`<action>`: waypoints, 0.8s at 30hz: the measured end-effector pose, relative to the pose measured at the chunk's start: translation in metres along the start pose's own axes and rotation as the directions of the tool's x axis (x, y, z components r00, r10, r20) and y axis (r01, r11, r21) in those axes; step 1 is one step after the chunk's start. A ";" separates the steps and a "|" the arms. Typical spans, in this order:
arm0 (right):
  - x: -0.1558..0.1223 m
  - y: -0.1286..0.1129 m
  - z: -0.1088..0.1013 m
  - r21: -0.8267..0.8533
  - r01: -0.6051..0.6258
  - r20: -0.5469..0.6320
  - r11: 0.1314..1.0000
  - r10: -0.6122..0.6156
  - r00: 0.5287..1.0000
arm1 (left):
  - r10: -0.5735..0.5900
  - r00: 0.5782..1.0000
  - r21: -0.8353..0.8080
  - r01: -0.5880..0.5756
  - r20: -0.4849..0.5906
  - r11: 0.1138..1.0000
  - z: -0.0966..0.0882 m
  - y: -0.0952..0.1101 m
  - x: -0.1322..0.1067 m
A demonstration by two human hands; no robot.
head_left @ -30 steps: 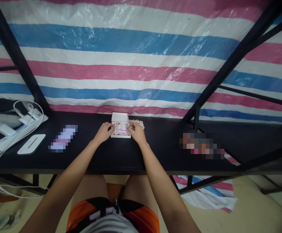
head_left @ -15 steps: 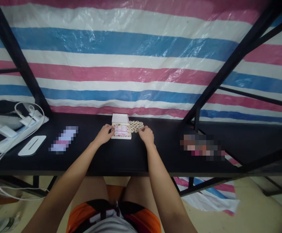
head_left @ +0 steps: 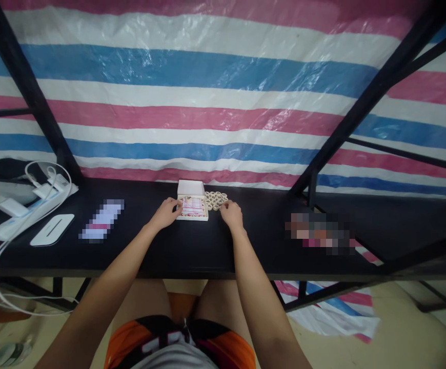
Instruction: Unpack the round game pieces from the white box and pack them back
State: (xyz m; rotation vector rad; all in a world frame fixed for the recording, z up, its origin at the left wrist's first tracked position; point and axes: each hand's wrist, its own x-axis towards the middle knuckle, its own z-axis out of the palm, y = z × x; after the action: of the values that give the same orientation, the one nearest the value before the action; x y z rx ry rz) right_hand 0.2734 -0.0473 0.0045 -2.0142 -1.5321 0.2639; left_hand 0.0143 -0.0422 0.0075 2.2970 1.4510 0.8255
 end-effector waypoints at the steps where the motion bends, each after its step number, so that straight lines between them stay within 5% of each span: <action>1: 0.000 0.000 0.000 0.004 0.009 -0.005 1.000 -0.009 1.000 | -0.003 1.000 -0.001 0.003 0.001 1.000 0.000 0.000 0.000; 9: -0.002 -0.004 0.000 -0.017 0.035 -0.044 0.999 -0.036 0.998 | 0.000 1.000 0.008 -0.001 0.015 1.000 0.001 0.000 0.000; 12: -0.003 -0.012 0.006 0.012 0.168 -0.075 0.986 -0.167 0.983 | 0.004 1.000 0.026 -0.004 0.028 1.000 0.000 -0.001 -0.001; 18: -0.015 -0.037 0.024 0.057 0.562 -0.019 0.825 -0.562 0.827 | 0.032 0.999 0.052 -0.034 0.043 0.998 -0.005 0.002 -0.002; 24: -0.024 -0.051 0.034 -0.023 0.682 0.116 0.731 -0.676 0.728 | 0.095 0.993 0.035 -0.097 0.067 0.995 -0.004 0.003 0.000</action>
State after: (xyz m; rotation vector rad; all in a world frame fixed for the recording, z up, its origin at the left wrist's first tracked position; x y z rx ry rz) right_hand 0.2077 -0.0498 0.0010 -1.3490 -2.2491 0.0102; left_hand 0.0142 -0.0438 0.0123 2.4152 1.3491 0.7473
